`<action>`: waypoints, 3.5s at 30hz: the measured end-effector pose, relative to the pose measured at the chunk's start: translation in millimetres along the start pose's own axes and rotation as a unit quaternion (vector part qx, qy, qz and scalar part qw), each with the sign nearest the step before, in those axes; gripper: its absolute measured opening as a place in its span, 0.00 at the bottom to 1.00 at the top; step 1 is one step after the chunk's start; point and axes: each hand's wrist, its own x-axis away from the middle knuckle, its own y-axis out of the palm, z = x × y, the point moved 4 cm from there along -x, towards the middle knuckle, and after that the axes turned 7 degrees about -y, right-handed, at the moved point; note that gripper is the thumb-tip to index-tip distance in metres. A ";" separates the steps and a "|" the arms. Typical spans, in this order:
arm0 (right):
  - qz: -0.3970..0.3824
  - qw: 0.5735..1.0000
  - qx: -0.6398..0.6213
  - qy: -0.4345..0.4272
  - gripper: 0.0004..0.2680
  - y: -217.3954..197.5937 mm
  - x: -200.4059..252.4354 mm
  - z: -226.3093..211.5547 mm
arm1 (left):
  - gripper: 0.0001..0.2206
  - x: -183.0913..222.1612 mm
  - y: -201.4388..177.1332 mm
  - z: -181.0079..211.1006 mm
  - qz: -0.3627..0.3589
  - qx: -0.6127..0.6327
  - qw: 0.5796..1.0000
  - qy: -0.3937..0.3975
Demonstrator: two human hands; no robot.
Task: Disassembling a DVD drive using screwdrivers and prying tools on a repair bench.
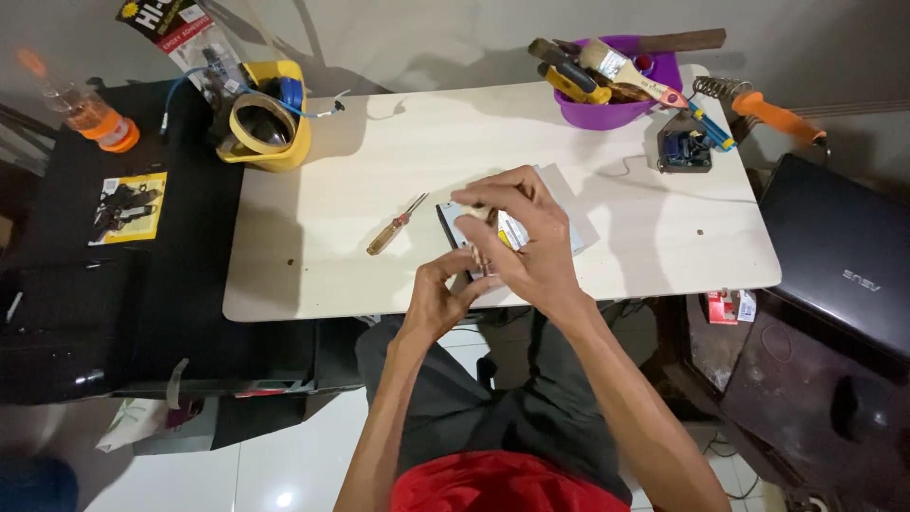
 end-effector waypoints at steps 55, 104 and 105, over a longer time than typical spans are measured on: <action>-0.131 0.991 -0.006 0.023 0.10 -19.5 -7.7 -18.4 | 0.08 10.8 9.8 -41.9 -0.031 -0.140 0.986 0.084; -0.461 0.557 0.630 -0.283 0.06 -14.1 3.9 -36.6 | 0.04 34.3 11.4 -52.3 0.019 -0.198 0.959 0.202; -0.435 0.546 0.645 -0.312 0.04 -12.9 4.5 -38.8 | 0.06 34.6 11.9 -52.7 0.026 -0.215 0.956 0.200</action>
